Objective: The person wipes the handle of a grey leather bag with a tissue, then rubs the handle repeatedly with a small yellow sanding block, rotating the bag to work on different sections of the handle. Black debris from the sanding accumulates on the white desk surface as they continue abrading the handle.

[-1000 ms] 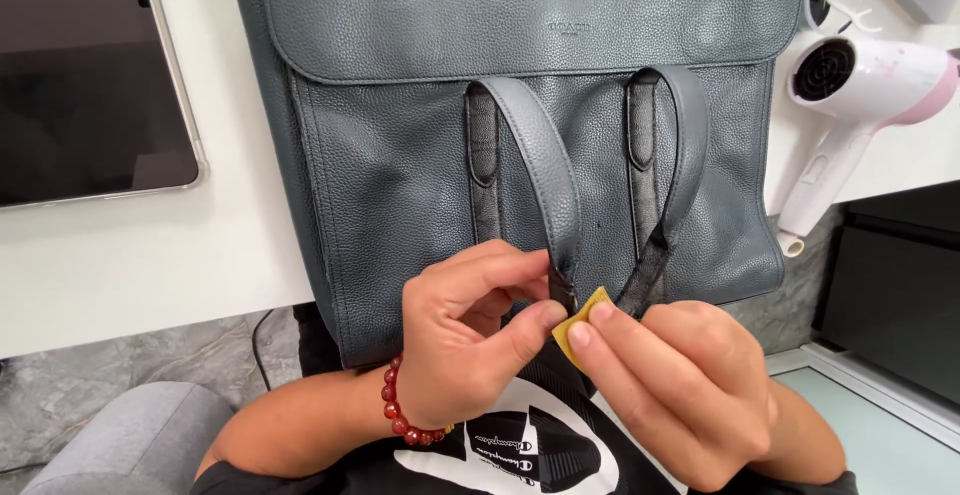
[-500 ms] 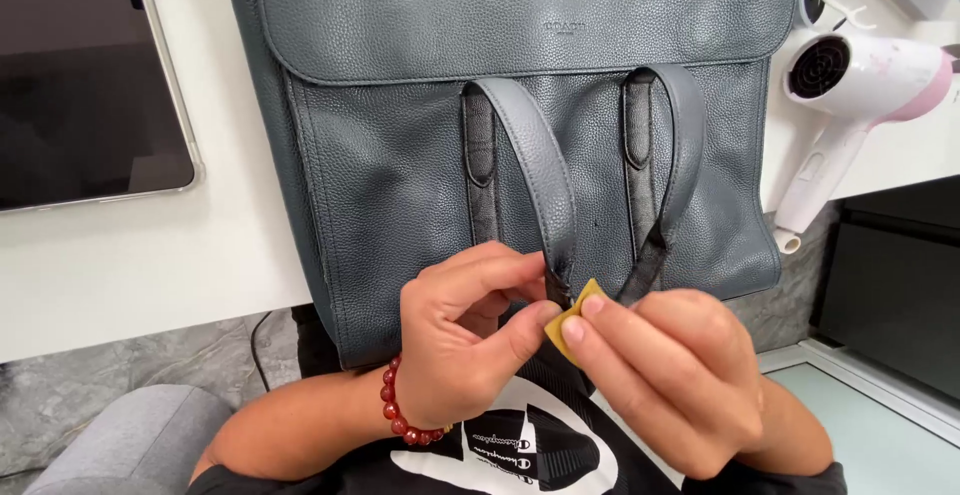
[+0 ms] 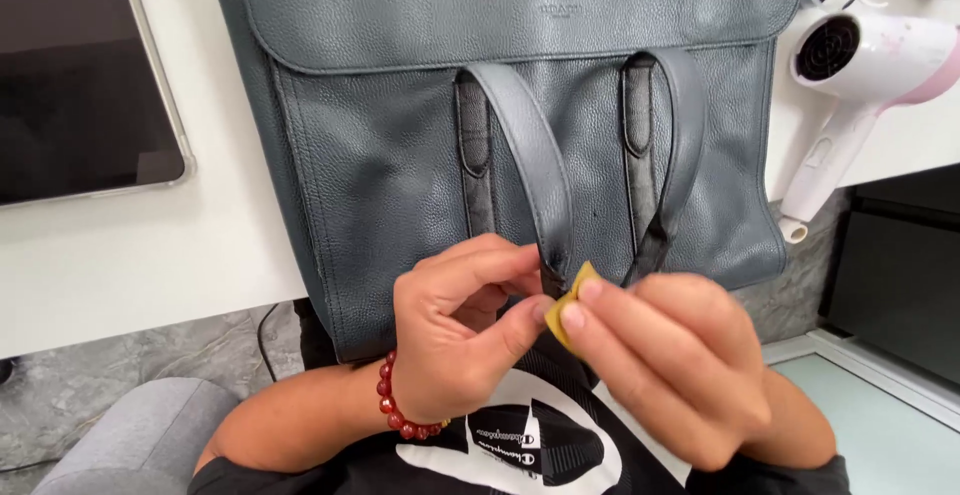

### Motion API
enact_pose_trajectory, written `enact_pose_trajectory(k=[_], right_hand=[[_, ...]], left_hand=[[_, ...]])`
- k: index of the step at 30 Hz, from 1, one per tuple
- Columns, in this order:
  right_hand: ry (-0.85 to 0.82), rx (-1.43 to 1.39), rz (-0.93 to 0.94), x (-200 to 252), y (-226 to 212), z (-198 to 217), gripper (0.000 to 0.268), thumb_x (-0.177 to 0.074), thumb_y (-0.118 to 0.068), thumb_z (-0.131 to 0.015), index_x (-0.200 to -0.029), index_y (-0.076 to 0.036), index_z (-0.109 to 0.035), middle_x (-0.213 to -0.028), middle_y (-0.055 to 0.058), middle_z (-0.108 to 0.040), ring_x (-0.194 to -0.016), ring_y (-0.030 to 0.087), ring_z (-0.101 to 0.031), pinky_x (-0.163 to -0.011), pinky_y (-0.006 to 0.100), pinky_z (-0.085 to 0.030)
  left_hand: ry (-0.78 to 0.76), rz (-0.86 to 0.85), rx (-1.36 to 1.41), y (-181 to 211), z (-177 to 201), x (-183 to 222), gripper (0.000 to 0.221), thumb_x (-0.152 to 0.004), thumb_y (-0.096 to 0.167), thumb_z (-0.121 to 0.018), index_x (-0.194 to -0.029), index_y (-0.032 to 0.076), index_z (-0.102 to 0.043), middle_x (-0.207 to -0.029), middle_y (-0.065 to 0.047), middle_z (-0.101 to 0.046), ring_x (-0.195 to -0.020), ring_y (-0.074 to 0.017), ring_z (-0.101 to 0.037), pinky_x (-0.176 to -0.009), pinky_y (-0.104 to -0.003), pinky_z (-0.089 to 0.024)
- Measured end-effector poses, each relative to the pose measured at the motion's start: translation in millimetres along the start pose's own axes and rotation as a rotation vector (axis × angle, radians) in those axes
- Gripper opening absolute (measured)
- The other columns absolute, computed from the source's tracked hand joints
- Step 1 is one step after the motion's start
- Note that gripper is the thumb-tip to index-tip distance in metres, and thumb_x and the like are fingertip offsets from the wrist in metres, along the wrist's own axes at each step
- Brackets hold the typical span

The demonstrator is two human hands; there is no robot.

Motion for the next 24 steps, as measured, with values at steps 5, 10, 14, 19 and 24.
enact_pose_trajectory(k=[5, 10, 14, 19, 24], right_hand=[[0.037, -0.03, 0.011, 10.9, 0.9, -4.9, 0.029, -0.079, -0.002, -0.083, -0.104, 0.007, -0.073, -0.106, 0.017, -0.069, -0.081, 0.025, -0.063, -0.063, 0.035, -0.053], [0.022, -0.012, -0.027, 10.9, -4.2, -0.3, 0.033, -0.079, 0.001, -0.083, -0.11, 0.006, -0.072, -0.108, 0.015, -0.07, -0.085, 0.024, -0.063, -0.065, 0.034, -0.054], [0.056, -0.129, -0.385, 32.4, -11.8, 2.9, 0.028, -0.085, 0.007, -0.078, -0.111, 0.005, -0.069, -0.104, 0.015, -0.072, -0.088, 0.027, -0.071, -0.073, 0.034, -0.059], [0.311, -0.248, -0.63, 38.1, -11.0, -1.9, 0.027, -0.091, 0.018, -0.075, -0.111, 0.006, -0.062, -0.099, 0.016, -0.071, -0.081, 0.026, -0.074, -0.074, 0.03, -0.061], [0.148, -0.195, -0.558, 4.4, -7.2, 10.3, 0.025, -0.079, 0.014, -0.079, -0.099, 0.005, -0.067, -0.093, 0.018, -0.073, -0.078, 0.028, -0.071, -0.065, 0.029, -0.056]], left_hand=[[0.017, 0.008, -0.026, -3.1, 1.0, -0.2, 0.034, -0.099, -0.009, -0.07, -0.132, -0.007, -0.062, -0.108, -0.014, -0.066, -0.089, -0.0128, -0.066, -0.076, -0.023, -0.057], [0.023, 0.014, -0.04, -3.0, 3.6, -0.5, 0.034, -0.1, -0.008, -0.071, -0.133, -0.008, -0.062, -0.106, -0.015, -0.067, -0.091, -0.0137, -0.067, -0.078, -0.025, -0.059], [0.058, 0.049, 0.007, -6.0, 2.1, 3.7, 0.038, -0.098, -0.007, -0.073, -0.134, -0.008, -0.061, -0.107, -0.013, -0.068, -0.092, -0.0129, -0.068, -0.083, -0.026, -0.06], [0.114, 0.16, 0.059, 3.8, -6.4, 0.3, 0.043, -0.093, -0.007, -0.074, -0.133, -0.009, -0.06, -0.105, -0.012, -0.071, -0.098, -0.0135, -0.07, -0.091, -0.029, -0.061], [0.17, 0.238, 0.159, 7.0, -17.6, -3.0, 0.046, -0.09, -0.007, -0.076, -0.133, -0.009, -0.06, -0.103, -0.011, -0.073, -0.094, -0.0125, -0.071, -0.088, -0.028, -0.061]])
Point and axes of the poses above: each hand's wrist, its own x-axis away from the middle knuckle, its own z-axis out of the back of the hand, y = z × x, the point moved 1 cm from there along -x, towards the middle knuckle
